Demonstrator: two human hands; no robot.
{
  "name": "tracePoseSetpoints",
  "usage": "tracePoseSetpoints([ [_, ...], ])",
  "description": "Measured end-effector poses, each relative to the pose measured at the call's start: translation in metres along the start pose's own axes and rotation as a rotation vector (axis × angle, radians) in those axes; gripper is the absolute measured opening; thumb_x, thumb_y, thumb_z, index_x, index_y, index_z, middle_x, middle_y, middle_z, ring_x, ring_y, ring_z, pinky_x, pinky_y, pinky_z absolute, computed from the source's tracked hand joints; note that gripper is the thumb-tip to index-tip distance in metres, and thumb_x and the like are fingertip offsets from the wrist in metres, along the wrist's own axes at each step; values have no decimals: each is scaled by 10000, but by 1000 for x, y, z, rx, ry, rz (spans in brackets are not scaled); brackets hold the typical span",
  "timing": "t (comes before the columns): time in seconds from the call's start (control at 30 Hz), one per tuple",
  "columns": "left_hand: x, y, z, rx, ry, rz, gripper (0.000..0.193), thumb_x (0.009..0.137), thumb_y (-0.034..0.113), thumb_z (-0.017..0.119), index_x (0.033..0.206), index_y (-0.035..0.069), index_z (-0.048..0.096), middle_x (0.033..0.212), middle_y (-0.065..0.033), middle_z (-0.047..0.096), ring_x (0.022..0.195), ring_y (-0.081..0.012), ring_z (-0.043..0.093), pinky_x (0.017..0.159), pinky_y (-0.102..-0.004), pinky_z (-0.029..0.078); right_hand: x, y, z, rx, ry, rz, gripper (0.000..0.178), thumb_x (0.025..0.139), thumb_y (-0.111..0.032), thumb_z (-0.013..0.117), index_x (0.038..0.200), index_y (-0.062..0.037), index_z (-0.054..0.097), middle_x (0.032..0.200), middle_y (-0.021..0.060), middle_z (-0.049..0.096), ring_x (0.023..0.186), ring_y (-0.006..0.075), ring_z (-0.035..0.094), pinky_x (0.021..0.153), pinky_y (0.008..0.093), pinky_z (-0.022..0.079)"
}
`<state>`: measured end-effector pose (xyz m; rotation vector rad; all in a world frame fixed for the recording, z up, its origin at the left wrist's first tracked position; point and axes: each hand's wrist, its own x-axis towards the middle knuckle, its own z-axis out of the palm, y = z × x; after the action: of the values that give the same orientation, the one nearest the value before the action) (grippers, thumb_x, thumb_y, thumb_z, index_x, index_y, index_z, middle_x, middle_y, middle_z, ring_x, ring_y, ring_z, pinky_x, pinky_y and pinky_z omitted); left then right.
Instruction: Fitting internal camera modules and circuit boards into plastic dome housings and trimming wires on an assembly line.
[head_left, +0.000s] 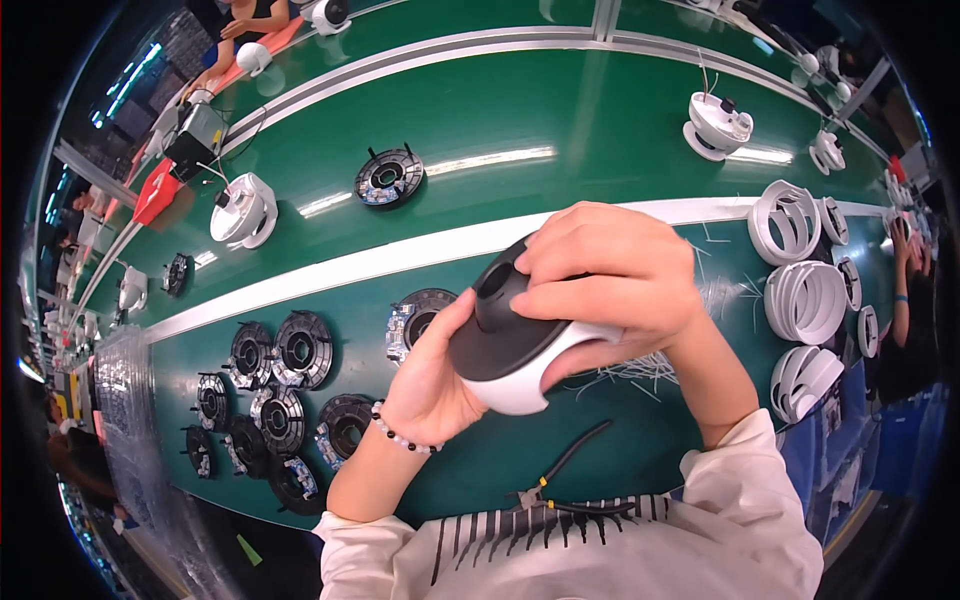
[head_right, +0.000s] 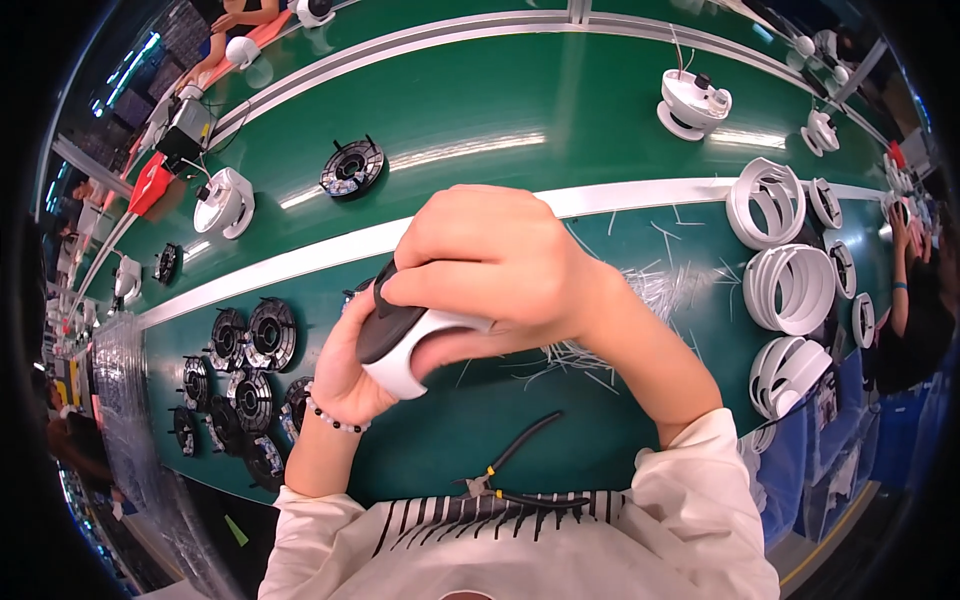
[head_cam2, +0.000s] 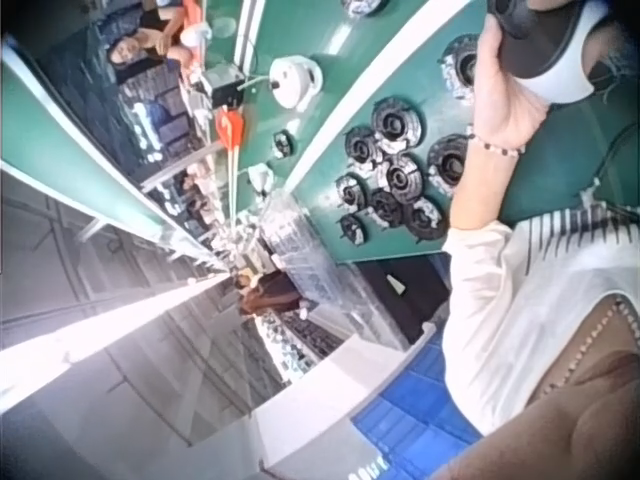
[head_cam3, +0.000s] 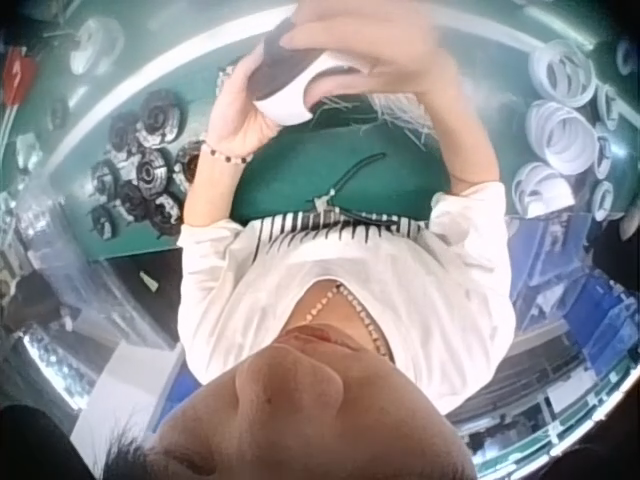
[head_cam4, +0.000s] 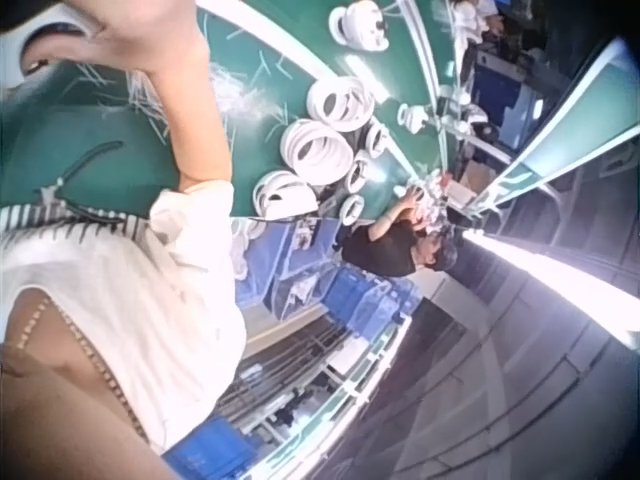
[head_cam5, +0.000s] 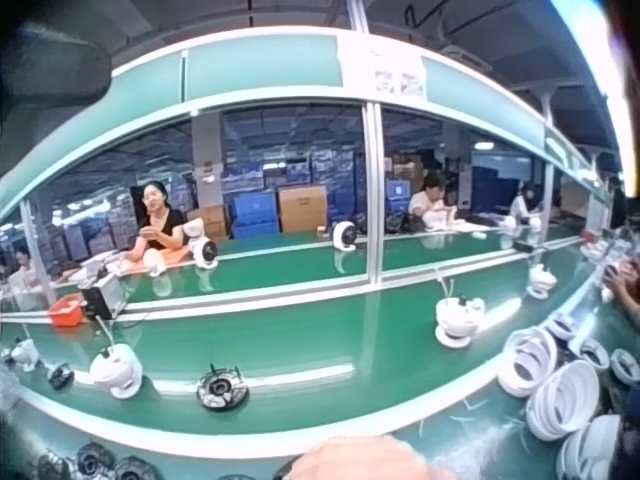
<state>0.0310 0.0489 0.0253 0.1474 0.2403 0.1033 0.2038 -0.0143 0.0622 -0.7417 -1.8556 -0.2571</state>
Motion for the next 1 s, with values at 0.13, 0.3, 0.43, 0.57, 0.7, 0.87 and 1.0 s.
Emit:
tracePoseSetpoints([
  [0.13,-6,2,0,-38,-312,-97,475,917,355,273,1259,27,307,1236,-155,416,1102,-260,467,901,-394,434,9,-6,-4,72,-16,-7,452,510,-412,734,685,-29,571,639,48,513,495,184,500,411,260,401],
  [0.3,-4,-3,0,-141,-103,-193,516,895,397,290,1263,35,296,1232,-221,385,1136,-368,394,850,-504,432,10,-15,-7,-228,10,94,410,508,-372,758,631,-37,557,586,37,514,481,168,509,403,247,388],
  [0.43,2,-11,-9,502,144,356,520,906,406,278,1283,47,274,1268,-113,370,1173,-251,361,963,-419,304,5,-7,0,-302,72,442,284,542,-212,779,598,-18,579,536,54,530,464,146,509,416,223,372],
  [0.57,4,-5,-12,1317,31,1119,685,876,505,294,1281,-43,223,1317,-166,296,1182,-241,350,971,-354,282,0,-5,17,-207,94,715,272,604,-192,769,576,7,586,505,58,517,435,89,468,403,213,335],
  [0.7,4,-3,-10,1390,219,1254,559,877,422,410,1105,-87,453,1000,-124,548,907,-155,522,804,-260,405,-1,-9,29,-181,46,777,272,619,-185,760,611,23,585,534,54,539,471,74,489,418,206,356],
  [0.87,-2,-2,-3,1225,200,1096,434,896,310,426,1100,-71,459,987,-97,557,876,-118,521,765,-226,413,-5,-5,37,54,275,822,456,772,-394,600,572,11,540,467,89,475,409,134,436,389,275,317],
  [1.0,-6,2,-2,1168,242,971,360,894,246,452,1075,-63,485,921,-67,581,821,-92,522,725,-207,418,-4,-8,34,-37,30,971,475,905,-331,399,640,41,529,511,60,496,465,100,413,440,257,338],
])
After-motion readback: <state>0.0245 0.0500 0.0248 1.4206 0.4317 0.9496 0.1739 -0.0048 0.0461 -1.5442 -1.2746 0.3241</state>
